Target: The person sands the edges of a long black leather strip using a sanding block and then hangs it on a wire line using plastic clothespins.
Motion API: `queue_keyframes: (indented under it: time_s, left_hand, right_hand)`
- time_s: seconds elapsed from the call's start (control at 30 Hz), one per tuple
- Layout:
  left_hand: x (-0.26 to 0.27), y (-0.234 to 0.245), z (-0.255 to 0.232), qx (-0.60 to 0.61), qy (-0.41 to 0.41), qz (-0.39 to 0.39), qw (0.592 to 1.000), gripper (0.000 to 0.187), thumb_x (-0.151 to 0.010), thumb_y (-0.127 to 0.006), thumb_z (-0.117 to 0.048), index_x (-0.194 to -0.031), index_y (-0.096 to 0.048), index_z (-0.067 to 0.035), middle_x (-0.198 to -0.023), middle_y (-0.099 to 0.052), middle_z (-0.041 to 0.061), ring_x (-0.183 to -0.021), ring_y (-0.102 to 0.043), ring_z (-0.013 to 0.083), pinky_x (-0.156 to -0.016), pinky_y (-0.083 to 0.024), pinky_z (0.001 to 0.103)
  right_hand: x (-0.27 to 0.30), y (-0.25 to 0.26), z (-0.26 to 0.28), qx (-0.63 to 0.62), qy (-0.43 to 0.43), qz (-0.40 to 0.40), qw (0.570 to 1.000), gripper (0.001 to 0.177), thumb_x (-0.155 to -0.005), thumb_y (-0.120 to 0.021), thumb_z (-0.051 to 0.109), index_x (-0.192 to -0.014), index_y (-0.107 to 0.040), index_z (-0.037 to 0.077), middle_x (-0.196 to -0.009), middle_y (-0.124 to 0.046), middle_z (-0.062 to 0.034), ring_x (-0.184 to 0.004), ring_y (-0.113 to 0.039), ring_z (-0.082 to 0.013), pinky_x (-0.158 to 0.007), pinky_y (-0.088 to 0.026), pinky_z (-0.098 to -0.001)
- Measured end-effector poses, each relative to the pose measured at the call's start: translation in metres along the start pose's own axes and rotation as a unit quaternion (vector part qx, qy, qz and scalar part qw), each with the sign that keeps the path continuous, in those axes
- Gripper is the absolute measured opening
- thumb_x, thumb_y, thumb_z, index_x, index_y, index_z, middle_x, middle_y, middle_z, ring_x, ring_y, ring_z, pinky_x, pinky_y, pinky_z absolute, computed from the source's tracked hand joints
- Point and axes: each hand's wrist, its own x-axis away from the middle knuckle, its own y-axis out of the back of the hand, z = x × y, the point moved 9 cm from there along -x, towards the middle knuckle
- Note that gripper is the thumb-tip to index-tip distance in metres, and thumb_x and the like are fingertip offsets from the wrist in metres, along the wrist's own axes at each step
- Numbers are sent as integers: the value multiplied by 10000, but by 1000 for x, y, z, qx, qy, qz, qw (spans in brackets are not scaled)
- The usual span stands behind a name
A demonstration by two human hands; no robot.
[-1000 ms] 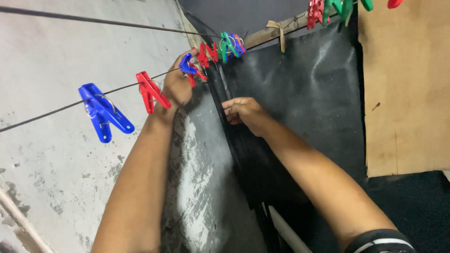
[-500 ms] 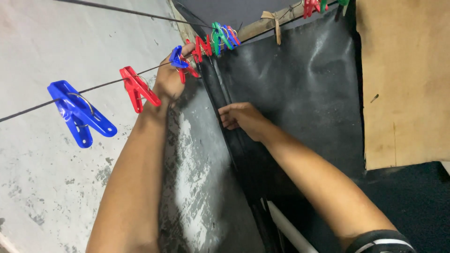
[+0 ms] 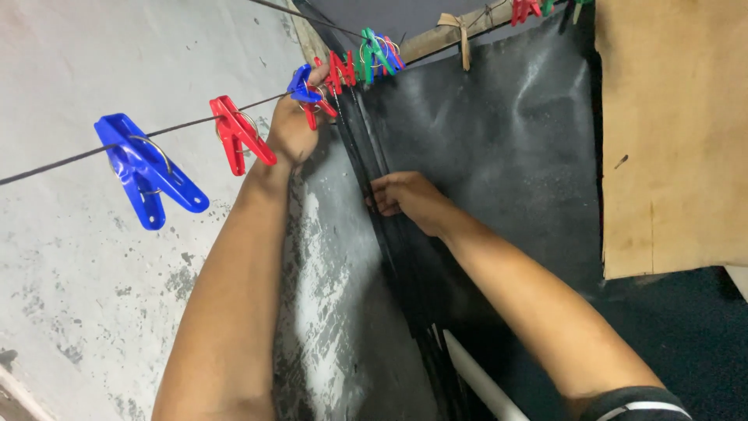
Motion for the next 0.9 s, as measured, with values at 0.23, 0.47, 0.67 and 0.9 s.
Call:
queue_keyframes:
  time_s: [0.23,0.47,0.67,0.9]
  left_hand:
    - [30,-31,-37,-267,5,-202,942,535,-919,-533,63,-1421,-590,-112,-965,-735,66,-695,-672,112,-623,-597,243]
    - [38,-18,-39,-305,-126,-194,924,369,-985,-496,-18,-1327,-622,-79,-1239,-731,106,-1162,-668,174,-1028,-503,265]
    - [53,-38,-52,-310,-193,-146,919,432,-961,-383,-8,-1348,-575,-11,-1303,-669,173,-1209,-649,237,-1054,-525,328]
    - [50,-7,-21,-200,-221,-179,937,380,-933,-474,-62,-1292,-585,-6,-1374,-574,183,-1193,-648,286,-955,-578,350]
  right_hand:
    - [-10,5,-18,26,-6,0,1000,411,-920,-486,46,-1278,-684,7,-1024,-757,-128,-878,-669,-180,-806,-550,-285]
    - [-10,6,-24,66,-25,-5,997,429,-921,-528,78,-1329,-662,65,-1049,-767,-83,-911,-691,-170,-833,-541,-282]
    - [-12,30,-5,196,47,-74,977,441,-923,-607,162,-1359,-650,118,-1137,-696,-9,-1028,-648,-130,-926,-504,-272]
    - [84,-6,159,341,495,-156,784,616,-922,-755,182,-1472,-485,119,-1119,-651,-79,-880,-620,-188,-869,-529,-339]
